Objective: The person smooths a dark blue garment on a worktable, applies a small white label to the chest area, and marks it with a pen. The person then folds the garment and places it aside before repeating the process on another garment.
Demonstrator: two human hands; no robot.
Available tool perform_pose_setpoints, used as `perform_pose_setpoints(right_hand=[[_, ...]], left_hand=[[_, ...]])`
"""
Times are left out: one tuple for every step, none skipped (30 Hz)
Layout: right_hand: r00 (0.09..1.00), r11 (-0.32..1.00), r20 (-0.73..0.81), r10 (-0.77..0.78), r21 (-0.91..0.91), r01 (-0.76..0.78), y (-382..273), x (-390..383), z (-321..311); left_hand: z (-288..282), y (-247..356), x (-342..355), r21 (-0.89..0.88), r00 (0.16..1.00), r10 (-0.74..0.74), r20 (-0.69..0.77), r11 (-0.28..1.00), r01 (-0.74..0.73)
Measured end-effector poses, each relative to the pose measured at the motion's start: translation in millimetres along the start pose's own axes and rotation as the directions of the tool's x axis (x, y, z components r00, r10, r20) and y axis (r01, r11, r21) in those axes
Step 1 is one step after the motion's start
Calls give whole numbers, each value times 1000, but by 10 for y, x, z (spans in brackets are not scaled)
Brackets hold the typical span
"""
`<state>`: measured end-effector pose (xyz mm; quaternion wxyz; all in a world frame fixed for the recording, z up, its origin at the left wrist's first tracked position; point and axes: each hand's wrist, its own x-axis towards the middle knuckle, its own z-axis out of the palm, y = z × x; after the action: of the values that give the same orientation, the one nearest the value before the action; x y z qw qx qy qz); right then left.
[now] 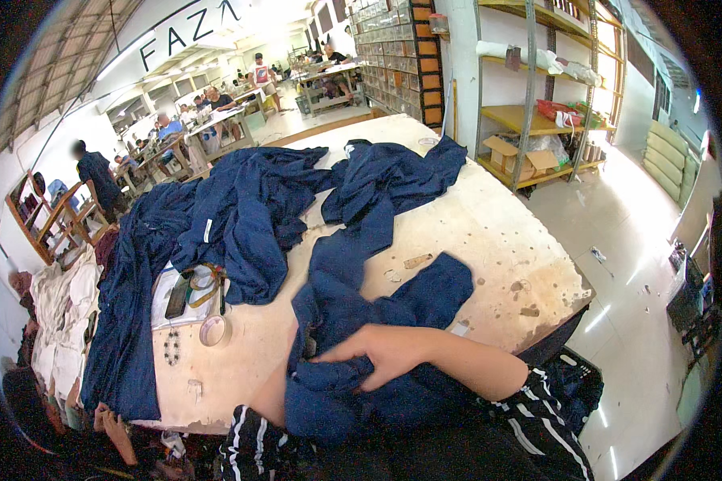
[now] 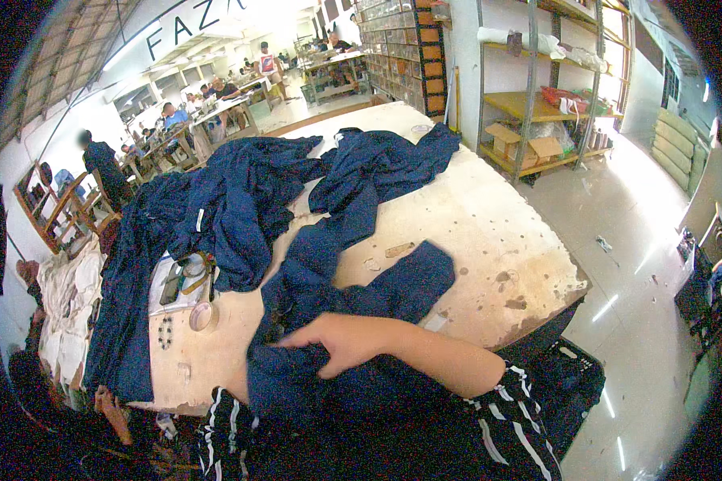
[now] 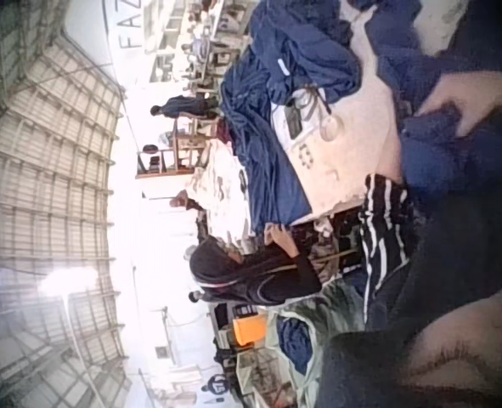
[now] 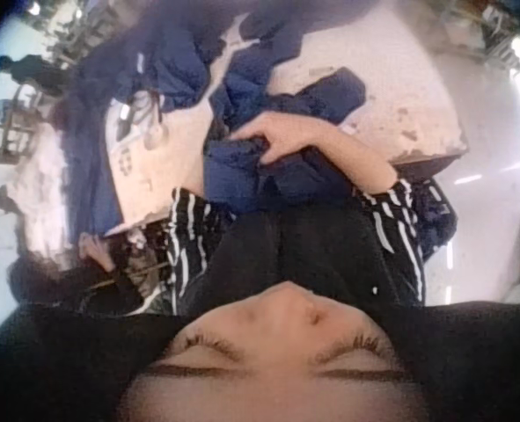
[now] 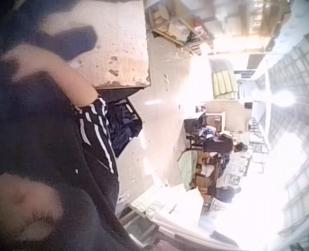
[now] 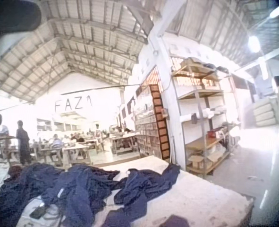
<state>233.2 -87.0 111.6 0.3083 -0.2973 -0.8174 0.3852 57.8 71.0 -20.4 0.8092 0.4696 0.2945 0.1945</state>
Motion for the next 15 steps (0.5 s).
perform_pose_setpoints(right_hand=[[993, 947, -106, 51, -310, -82, -159, 54, -101], [973, 797, -221, 62, -576, -182, -230, 105, -169], [924, 757, -381, 16, -599, -260, -175, 45, -167], [851, 719, -523, -44, -608, -337, -70, -27, -159], [881, 766, -467, 69, -541, -347, 52, -21, -83], [887, 787, -420, 193, -474, -396, 186, -71, -21], [876, 850, -319, 363, -273, -451, 354, -120, 44], [823, 834, -209, 528, -56, -549, 494, -288, 74], [832, 828, -244, 498, -150, -540, 566, -417, 106], [846, 817, -274, 457, -247, -521, 592, -566, 91], [792, 746, -194, 578, -267, -610, 525, -765, 11], [715, 665, -116, 689, -291, -688, 465, -1043, -73], [742, 710, -116, 660, -225, -667, 529, -1508, -121], [628, 577, -188, 756, -262, -773, 394, -1981, -167], [492, 424, -257, 832, -279, -862, 247, -2465, -197]], left_hand=[[-4, 6, -21, 100, 999, -20, 50, 995, 15], [-3, 16, -68, 224, 993, -44, 106, 975, 20], [74, 26, -34, 364, 979, -69, 192, 931, -5], [133, 75, 12, 503, 957, -96, 273, 863, -57], [155, 135, -36, 606, 946, -104, 307, 788, -110], [229, 171, -13, 677, 931, -109, 348, 717, -169], [301, 200, -29, 693, 934, -90, 345, 695, -189], [462, 220, 61, 689, 927, -71, 368, 690, -221], [598, 294, -32, 651, 951, -10, 310, 731, -205], [554, 327, -47, 695, 957, 32, 290, 680, -233], [476, 363, -55, 738, 960, 70, 272, 624, -255], [373, 386, -73, 780, 961, 103, 256, 566, -268], [271, 410, -72, 784, 967, 148, 209, 566, -255], [172, 450, -90, 783, 971, 137, 197, 573, -240], [86, 497, -96, 779, 973, 134, 190, 582, -232]])
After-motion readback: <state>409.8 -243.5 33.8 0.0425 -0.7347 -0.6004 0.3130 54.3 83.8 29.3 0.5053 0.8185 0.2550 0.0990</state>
